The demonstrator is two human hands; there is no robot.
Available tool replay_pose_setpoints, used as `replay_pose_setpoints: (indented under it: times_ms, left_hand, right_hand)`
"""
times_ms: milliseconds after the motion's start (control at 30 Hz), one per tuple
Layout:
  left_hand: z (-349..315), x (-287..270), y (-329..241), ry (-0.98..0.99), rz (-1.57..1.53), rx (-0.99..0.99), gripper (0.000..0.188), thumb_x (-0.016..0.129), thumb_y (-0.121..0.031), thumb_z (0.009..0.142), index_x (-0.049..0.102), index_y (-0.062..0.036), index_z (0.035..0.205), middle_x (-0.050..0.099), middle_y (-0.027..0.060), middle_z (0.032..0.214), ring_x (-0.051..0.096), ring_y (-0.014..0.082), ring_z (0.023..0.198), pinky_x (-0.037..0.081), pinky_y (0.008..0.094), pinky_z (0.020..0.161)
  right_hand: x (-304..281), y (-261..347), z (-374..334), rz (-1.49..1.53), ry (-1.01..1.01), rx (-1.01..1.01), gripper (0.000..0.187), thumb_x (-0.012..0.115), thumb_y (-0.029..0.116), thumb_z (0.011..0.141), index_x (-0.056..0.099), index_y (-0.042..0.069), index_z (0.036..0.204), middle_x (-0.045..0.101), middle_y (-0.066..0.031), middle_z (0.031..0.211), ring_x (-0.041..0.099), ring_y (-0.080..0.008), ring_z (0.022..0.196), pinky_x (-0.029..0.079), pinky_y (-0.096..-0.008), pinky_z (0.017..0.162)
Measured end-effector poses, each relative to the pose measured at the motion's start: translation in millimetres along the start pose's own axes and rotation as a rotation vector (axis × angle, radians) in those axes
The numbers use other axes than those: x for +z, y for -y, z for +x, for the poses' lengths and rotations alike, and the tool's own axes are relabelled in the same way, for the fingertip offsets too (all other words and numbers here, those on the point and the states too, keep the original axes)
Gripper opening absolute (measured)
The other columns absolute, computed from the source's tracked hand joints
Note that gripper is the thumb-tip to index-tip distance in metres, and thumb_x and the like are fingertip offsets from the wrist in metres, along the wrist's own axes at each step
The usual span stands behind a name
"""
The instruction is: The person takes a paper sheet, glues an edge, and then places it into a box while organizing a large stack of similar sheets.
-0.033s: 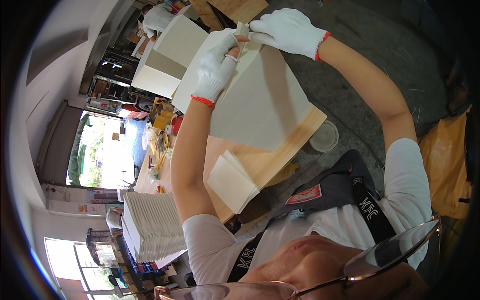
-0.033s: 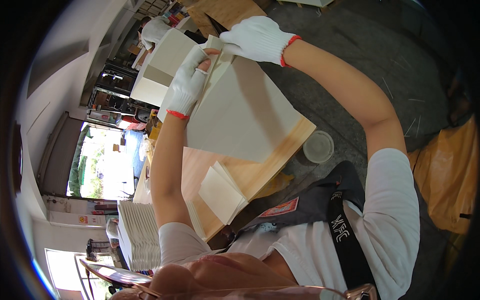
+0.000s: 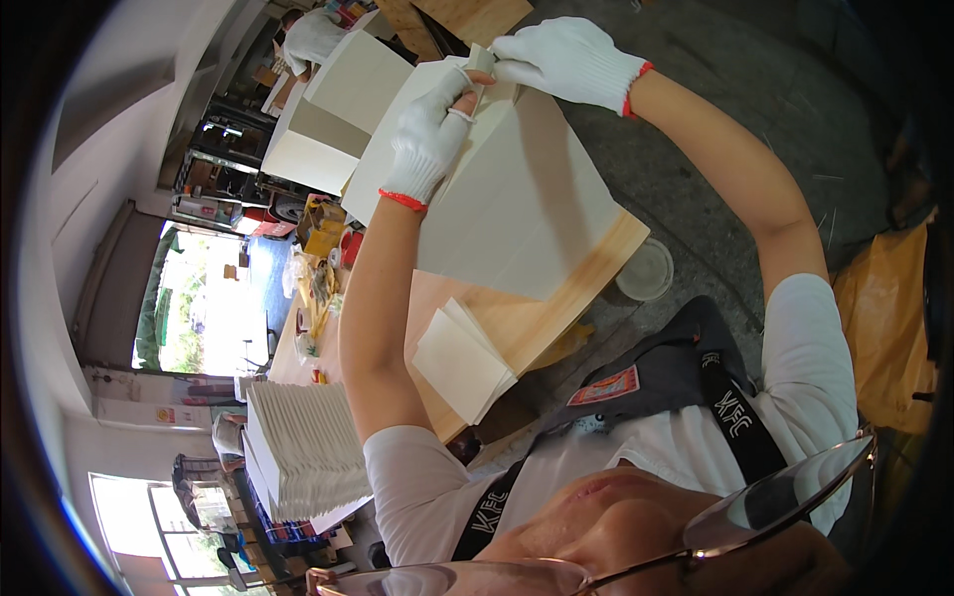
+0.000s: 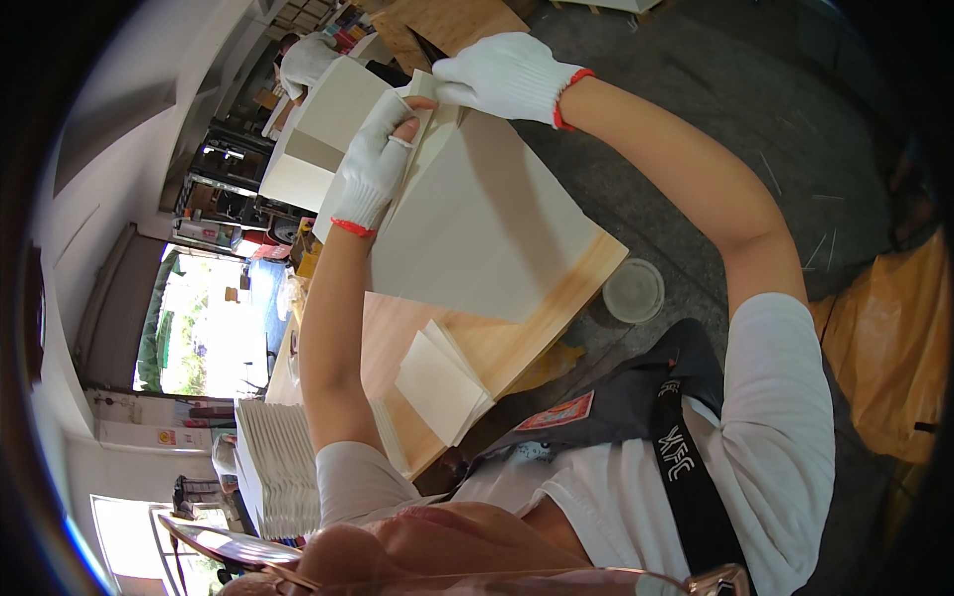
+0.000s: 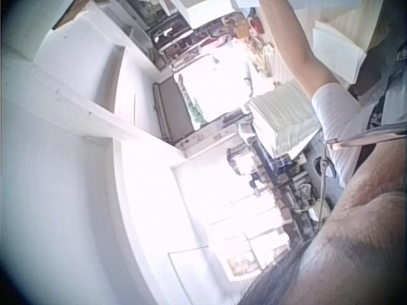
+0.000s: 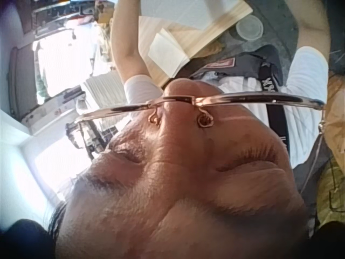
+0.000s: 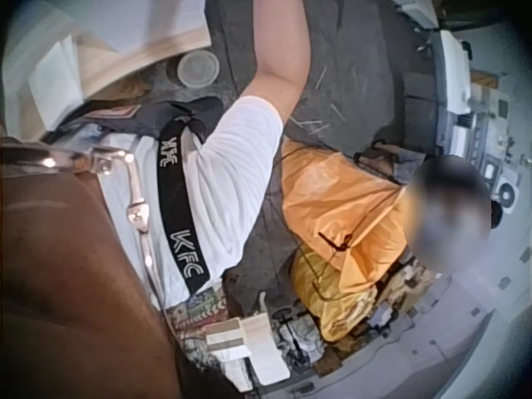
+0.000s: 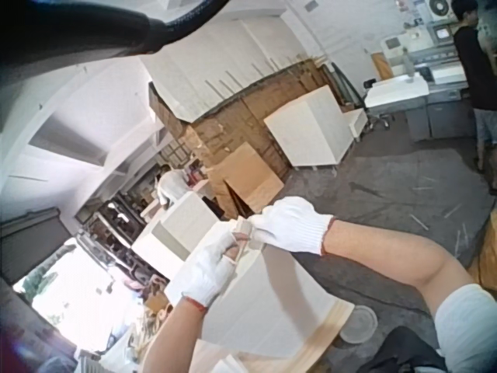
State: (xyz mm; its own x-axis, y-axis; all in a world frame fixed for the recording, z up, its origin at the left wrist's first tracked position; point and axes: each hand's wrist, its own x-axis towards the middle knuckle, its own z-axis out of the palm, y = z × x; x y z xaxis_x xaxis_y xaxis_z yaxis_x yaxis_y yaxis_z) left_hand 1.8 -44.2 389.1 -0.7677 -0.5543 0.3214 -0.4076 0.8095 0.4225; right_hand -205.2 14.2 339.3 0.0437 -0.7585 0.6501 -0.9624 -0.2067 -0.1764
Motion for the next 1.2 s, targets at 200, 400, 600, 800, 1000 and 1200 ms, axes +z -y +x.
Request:
replay_pose_setpoints:
  times_ms: [200, 400, 600, 800, 1000, 1200]
  left_hand:
    - [1, 0, 0, 0.024, 0.047, -0.07, 0.024, 0.061, -0.024, 0.09, 0.066, -0.0132, 0.111, 0.064, 0.0079, 0.084, 0.059, 0.0176, 0.073, 0.049, 0.0311, 0.071]
    - [2, 6, 11, 0.028, 0.041, -0.075, 0.035, 0.073, -0.025, 0.081, 0.064, -0.0143, 0.113, 0.069, 0.0091, 0.093, 0.066, 0.0202, 0.082, 0.052, 0.0339, 0.077]
    - [3, 3, 4, 0.041, 0.046, -0.104, 0.037, 0.073, -0.023, 0.08, 0.063, -0.0166, 0.115, 0.07, 0.0119, 0.093, 0.067, 0.0248, 0.082, 0.053, 0.0352, 0.077]
    - [0, 2, 5, -0.055, 0.083, 0.137, 0.052, 0.063, -0.018, 0.087, 0.05, -0.0109, 0.137, 0.067, 0.0144, 0.11, 0.064, 0.0222, 0.099, 0.049, 0.0336, 0.089]
    - [-2, 1, 9, -0.105, 0.149, 0.158, 0.06, 0.067, -0.015, 0.083, 0.046, -0.0087, 0.138, 0.059, 0.0146, 0.115, 0.06, 0.0312, 0.108, 0.047, 0.0375, 0.095]
    - [-92, 20, -53, -0.049, -0.403, 0.2, 0.058, 0.068, -0.011, 0.084, 0.046, -0.0033, 0.137, 0.053, 0.0142, 0.132, 0.056, 0.0274, 0.119, 0.045, 0.0398, 0.1]
  right_hand:
    - [26, -5, -1, 0.524, 0.0, 0.31, 0.038, 0.045, 0.045, 0.096, 0.058, 0.009, 0.096, 0.056, -0.0062, 0.078, 0.055, -0.0233, 0.072, 0.045, -0.0341, 0.07]
    - [29, -4, 2, 0.634, 0.067, 0.371, 0.039, 0.046, 0.046, 0.096, 0.059, 0.009, 0.092, 0.054, -0.0017, 0.076, 0.052, -0.0137, 0.071, 0.044, -0.0303, 0.069]
    - [25, -1, -2, 0.588, -0.033, 0.356, 0.044, 0.048, 0.051, 0.095, 0.061, 0.009, 0.093, 0.055, -0.0023, 0.072, 0.053, -0.0129, 0.068, 0.045, -0.0295, 0.069]
    - [-23, 5, -7, 1.04, 0.151, 0.575, 0.057, 0.046, 0.059, 0.093, 0.061, 0.008, 0.115, 0.067, -0.0097, 0.086, 0.055, -0.0114, 0.056, 0.047, -0.0248, 0.054]
    - [-4, 50, 7, 1.624, 0.387, 0.557, 0.037, 0.052, 0.039, 0.097, 0.057, 0.007, 0.114, 0.066, -0.0091, 0.086, 0.052, -0.0088, 0.055, 0.035, -0.0192, 0.044]
    - [17, 26, -5, 1.631, 0.293, 0.514, 0.018, 0.055, 0.02, 0.096, 0.058, 0.003, 0.105, 0.065, -0.0075, 0.087, 0.053, -0.0071, 0.06, 0.038, -0.0195, 0.047]
